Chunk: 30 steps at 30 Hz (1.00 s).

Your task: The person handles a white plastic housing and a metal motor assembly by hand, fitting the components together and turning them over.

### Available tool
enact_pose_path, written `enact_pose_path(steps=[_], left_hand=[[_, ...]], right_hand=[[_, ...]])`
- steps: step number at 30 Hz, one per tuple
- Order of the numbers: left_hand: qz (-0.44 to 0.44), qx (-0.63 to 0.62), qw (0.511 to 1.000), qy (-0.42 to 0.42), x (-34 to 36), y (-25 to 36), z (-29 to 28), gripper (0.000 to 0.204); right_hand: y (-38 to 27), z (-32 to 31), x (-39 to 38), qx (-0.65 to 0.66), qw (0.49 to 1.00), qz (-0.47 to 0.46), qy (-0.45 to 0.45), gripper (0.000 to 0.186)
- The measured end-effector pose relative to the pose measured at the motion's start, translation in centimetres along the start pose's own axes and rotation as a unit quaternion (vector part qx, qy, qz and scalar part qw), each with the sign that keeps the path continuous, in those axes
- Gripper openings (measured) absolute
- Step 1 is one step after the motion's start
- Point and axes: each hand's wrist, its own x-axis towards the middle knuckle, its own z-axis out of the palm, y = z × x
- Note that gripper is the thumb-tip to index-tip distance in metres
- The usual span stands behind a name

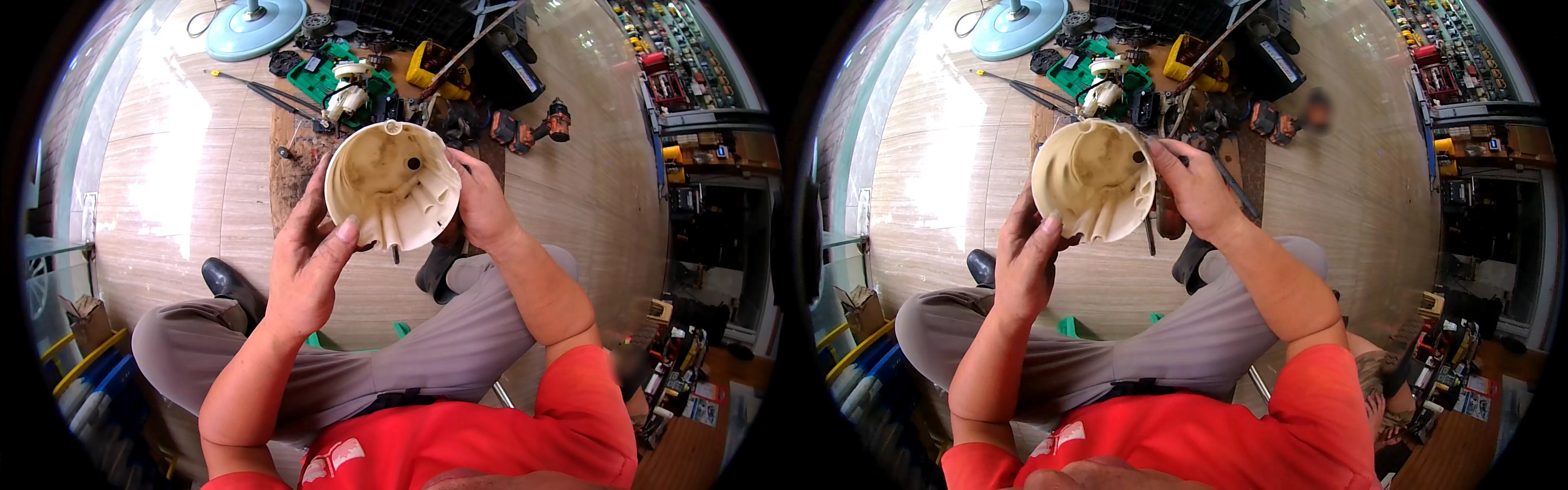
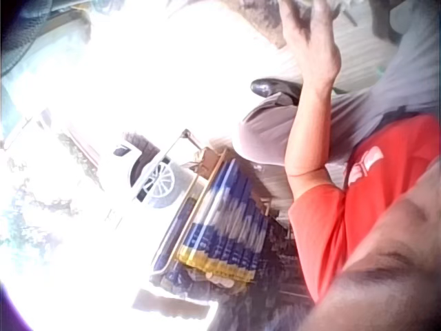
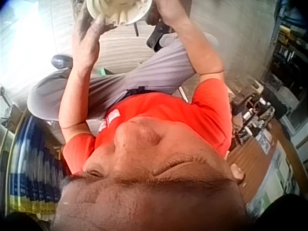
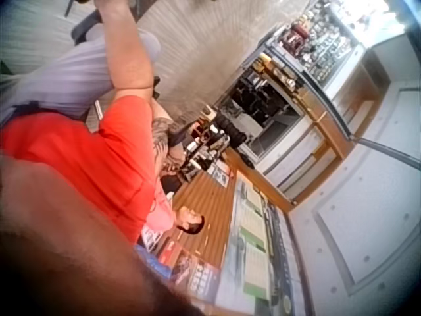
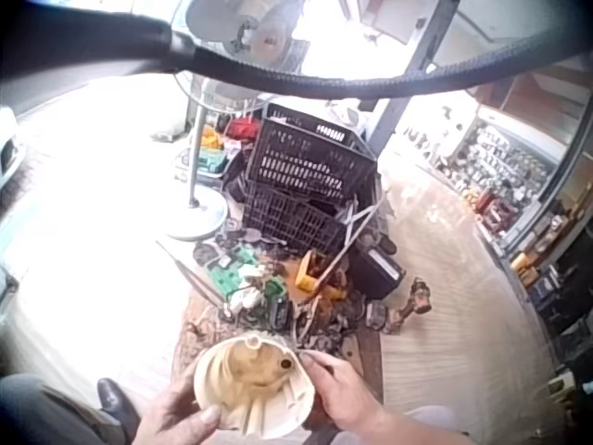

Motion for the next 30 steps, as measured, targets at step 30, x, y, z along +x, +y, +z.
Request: enact_pose_path(steps=[30], left_hand=[[0.051,-0.005,0.999,0.008,-0.3,-1.1,0.1,0.067]], right_hand=[[-0.9,0.9,0.2,0.181,0.983,0.022,0.028,0.039]])
